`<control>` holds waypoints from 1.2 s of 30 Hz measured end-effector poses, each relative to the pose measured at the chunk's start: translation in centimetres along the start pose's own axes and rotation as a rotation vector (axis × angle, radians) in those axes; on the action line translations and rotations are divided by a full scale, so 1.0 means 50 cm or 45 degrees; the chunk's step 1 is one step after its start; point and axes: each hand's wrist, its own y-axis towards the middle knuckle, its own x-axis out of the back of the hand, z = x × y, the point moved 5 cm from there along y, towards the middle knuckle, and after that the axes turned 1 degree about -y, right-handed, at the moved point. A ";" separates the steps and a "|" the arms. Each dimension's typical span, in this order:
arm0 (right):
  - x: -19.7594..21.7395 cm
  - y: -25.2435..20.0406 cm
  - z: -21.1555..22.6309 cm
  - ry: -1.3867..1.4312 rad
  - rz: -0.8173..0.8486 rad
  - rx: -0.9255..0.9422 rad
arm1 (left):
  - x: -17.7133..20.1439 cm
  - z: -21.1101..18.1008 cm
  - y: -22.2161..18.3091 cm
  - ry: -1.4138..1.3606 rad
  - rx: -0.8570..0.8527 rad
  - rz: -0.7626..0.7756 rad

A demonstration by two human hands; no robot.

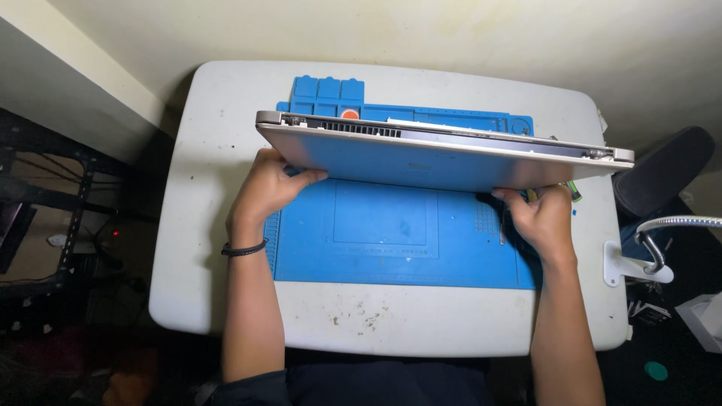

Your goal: Connecting internal cables and installing the back cover of a laptop using a screwdriver.

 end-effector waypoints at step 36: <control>0.046 0.037 0.252 0.002 0.115 0.207 | -0.002 -0.149 -0.042 -0.297 -0.507 0.297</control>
